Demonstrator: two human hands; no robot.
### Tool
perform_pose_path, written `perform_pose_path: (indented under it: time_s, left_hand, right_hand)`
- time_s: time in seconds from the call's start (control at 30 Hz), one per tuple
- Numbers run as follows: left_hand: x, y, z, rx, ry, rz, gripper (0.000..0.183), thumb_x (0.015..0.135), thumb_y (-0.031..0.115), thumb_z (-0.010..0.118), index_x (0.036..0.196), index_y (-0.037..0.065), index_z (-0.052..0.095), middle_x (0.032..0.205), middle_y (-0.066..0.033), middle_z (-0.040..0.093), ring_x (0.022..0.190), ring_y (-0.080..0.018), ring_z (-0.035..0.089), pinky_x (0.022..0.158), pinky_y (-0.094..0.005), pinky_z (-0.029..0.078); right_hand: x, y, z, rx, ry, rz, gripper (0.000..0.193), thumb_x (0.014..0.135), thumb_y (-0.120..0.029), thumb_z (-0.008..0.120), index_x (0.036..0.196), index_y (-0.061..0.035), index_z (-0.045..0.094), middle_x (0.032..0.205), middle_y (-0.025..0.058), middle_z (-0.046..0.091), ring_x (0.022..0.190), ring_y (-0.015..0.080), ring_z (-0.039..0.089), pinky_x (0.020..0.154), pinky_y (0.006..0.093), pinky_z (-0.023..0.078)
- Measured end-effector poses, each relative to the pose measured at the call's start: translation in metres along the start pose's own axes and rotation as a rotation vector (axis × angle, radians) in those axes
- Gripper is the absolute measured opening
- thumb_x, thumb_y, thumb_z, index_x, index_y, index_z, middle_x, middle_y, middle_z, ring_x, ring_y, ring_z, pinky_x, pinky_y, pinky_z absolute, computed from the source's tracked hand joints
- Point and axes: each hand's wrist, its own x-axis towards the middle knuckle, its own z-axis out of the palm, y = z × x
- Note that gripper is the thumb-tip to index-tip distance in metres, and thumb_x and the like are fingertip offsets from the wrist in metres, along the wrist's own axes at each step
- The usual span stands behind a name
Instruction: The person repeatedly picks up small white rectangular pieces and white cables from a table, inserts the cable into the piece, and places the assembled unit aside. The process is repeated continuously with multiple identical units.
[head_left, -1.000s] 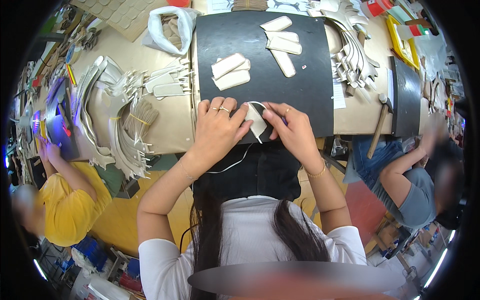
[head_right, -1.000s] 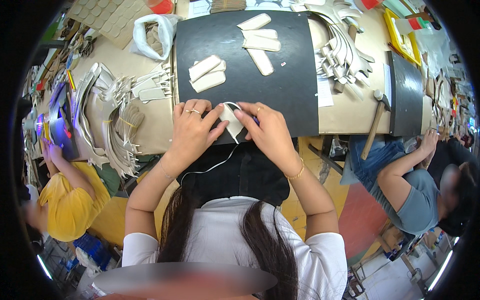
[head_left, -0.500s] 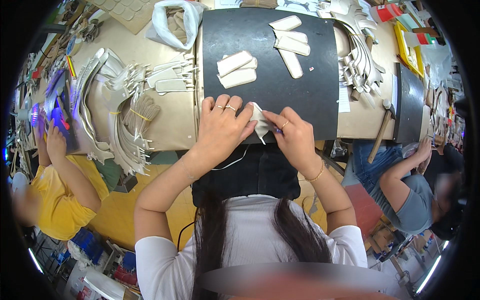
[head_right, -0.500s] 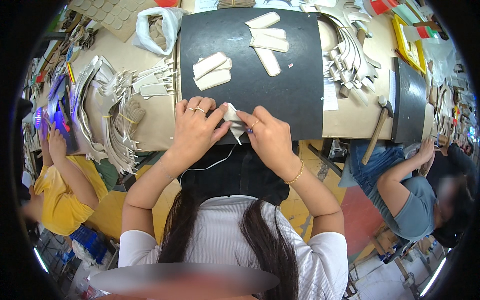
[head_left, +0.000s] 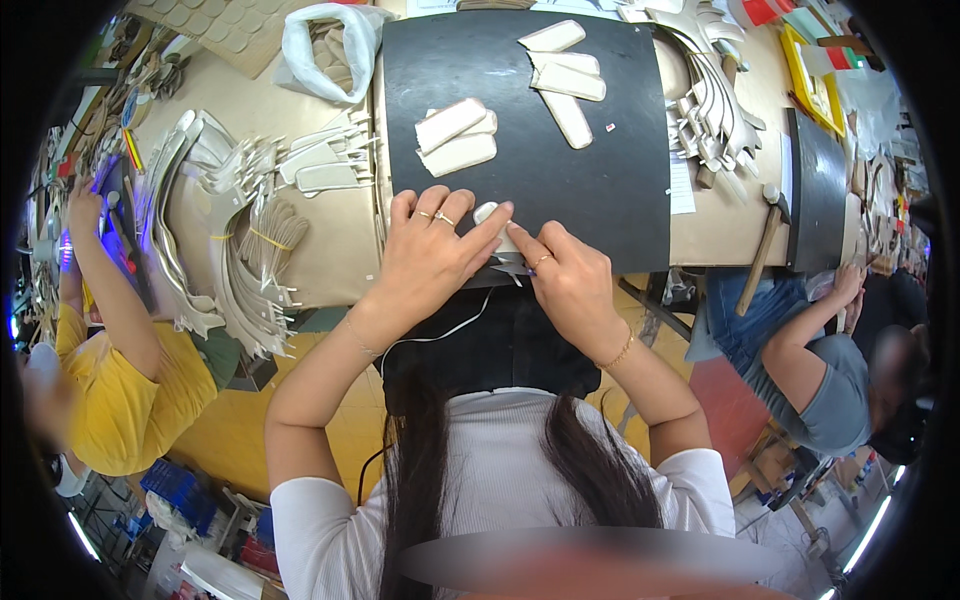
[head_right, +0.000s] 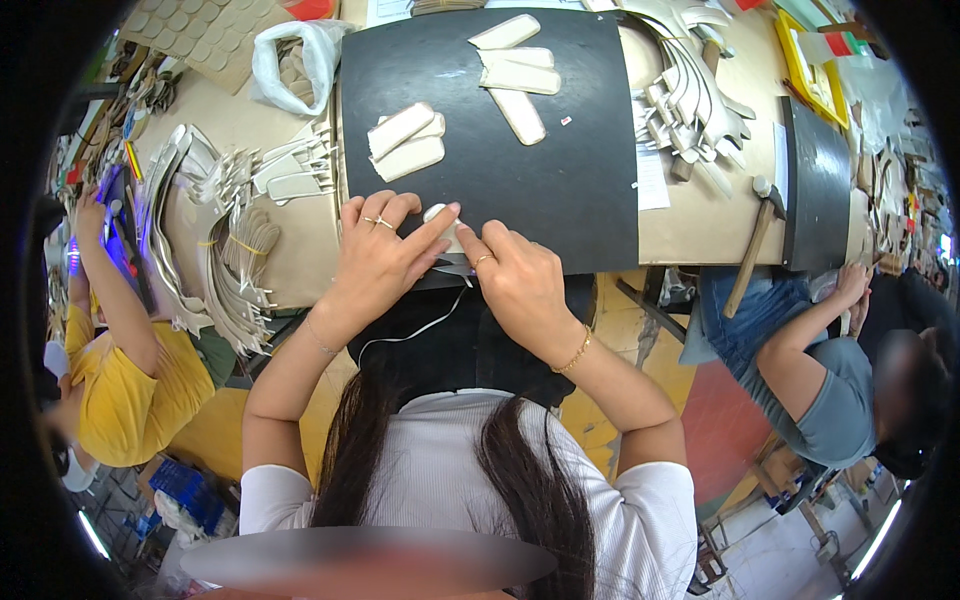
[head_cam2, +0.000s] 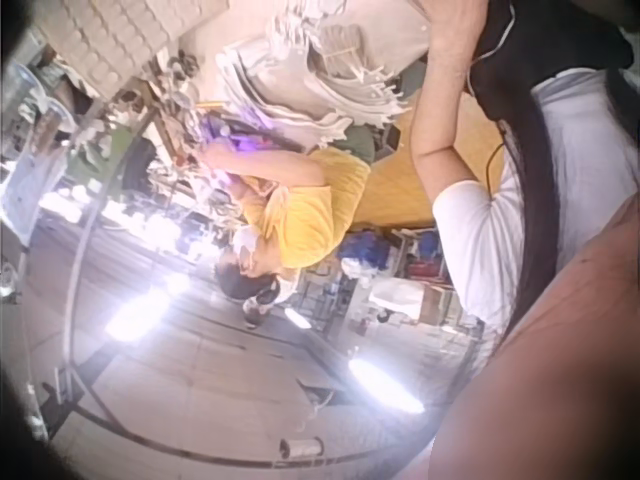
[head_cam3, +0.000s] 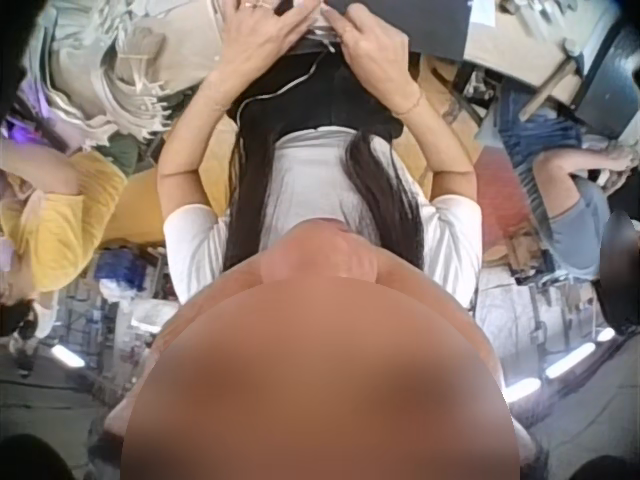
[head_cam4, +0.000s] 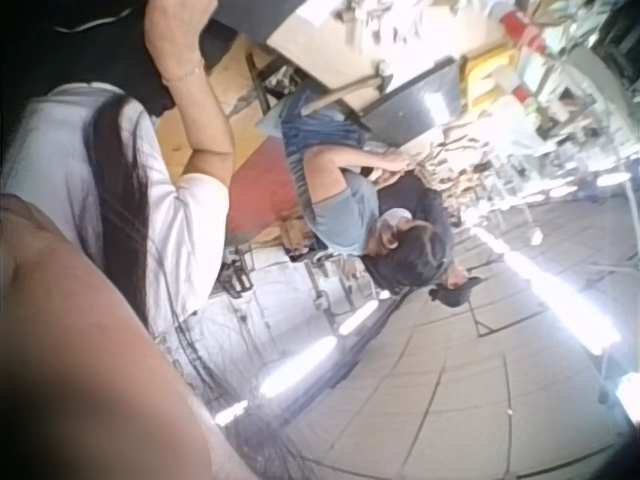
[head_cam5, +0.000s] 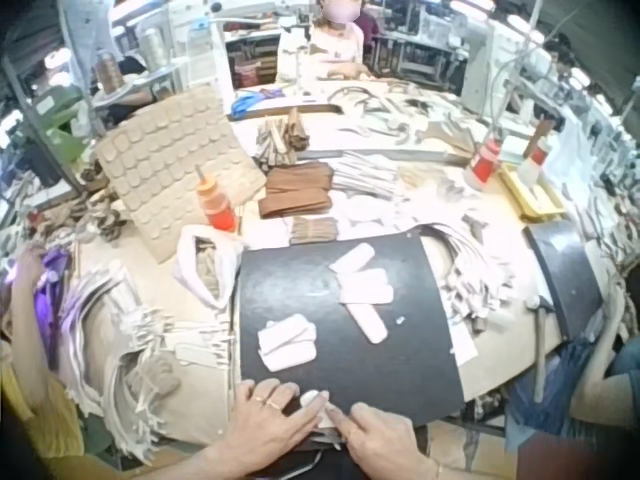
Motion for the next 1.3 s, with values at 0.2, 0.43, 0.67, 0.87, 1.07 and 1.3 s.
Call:
perform_pose_path:
  time_s: [0.2, 0.43, 0.67, 0.87, 1.07, 1.3]
  left_hand:
    - [-0.006, 0.003, 0.0, 0.009, 0.009, -0.084, 0.051, 0.077, 0.036, 0.085, 0.124, 0.022, 0.072, 0.112, -0.004, 0.058, 0.108, -0.0249, 0.052, 0.092, -0.0456, 0.036]
    - [-0.005, 0.008, -0.002, 0.024, 0.016, -0.127, 0.05, 0.076, 0.04, 0.086, 0.122, 0.022, 0.073, 0.11, -0.0039, 0.059, 0.108, -0.0257, 0.052, 0.093, -0.0467, 0.035]
    - [-0.004, 0.009, -0.002, 0.026, 0.004, -0.128, 0.05, 0.076, 0.04, 0.085, 0.121, 0.022, 0.073, 0.11, -0.0041, 0.059, 0.108, -0.0259, 0.053, 0.093, -0.0472, 0.035]
    - [0.003, 0.006, -0.006, -0.066, -0.05, -0.13, 0.045, 0.079, 0.034, 0.083, 0.121, 0.02, 0.073, 0.11, -0.0056, 0.059, 0.108, -0.0265, 0.053, 0.092, -0.0444, 0.038]
    - [0.011, 0.004, -0.011, -0.203, -0.068, -0.101, 0.032, 0.084, 0.024, 0.08, 0.114, 0.013, 0.073, 0.109, -0.007, 0.06, 0.105, -0.028, 0.055, 0.089, -0.0417, 0.041]
    - [0.004, 0.009, -0.028, -0.545, -0.176, -0.361, 0.018, 0.088, 0.018, 0.077, 0.1, 0.006, 0.072, 0.09, -0.0044, 0.068, 0.088, -0.0237, 0.06, 0.088, -0.0373, 0.04]
  right_hand:
    - [-0.009, 0.007, -0.001, 0.081, 0.018, 0.03, 0.043, 0.076, -0.002, 0.072, 0.119, -0.0068, 0.073, 0.079, 0.0045, 0.049, 0.062, 0.0191, 0.059, 0.056, 0.0329, 0.05]
    - [-0.024, 0.007, -0.007, 0.066, -0.015, 0.035, 0.045, 0.076, 0.0, 0.072, 0.121, -0.0069, 0.073, 0.077, 0.0048, 0.048, 0.061, 0.0193, 0.058, 0.056, 0.033, 0.049]
    - [-0.019, 0.007, -0.011, 0.026, -0.036, 0.022, 0.041, 0.079, -0.002, 0.069, 0.12, -0.0054, 0.073, 0.078, 0.004, 0.048, 0.062, 0.0173, 0.058, 0.056, 0.0321, 0.05]
    - [-0.013, -0.005, -0.023, -0.119, -0.178, 0.043, 0.043, 0.077, -0.002, 0.071, 0.12, -0.007, 0.074, 0.091, 0.0037, 0.056, 0.079, 0.0191, 0.063, 0.061, 0.0325, 0.054]
    - [-0.003, 0.008, -0.042, 0.049, -0.096, 0.231, 0.039, 0.085, -0.01, 0.074, 0.123, -0.0112, 0.071, 0.116, 0.0077, 0.067, 0.094, 0.0258, 0.067, 0.073, 0.036, 0.057]
    - [-0.014, -0.002, -0.046, 0.31, -0.106, 0.409, 0.035, 0.095, -0.023, 0.071, 0.127, -0.0115, 0.066, 0.091, 0.0126, 0.061, 0.075, 0.0334, 0.066, 0.064, 0.0404, 0.053]
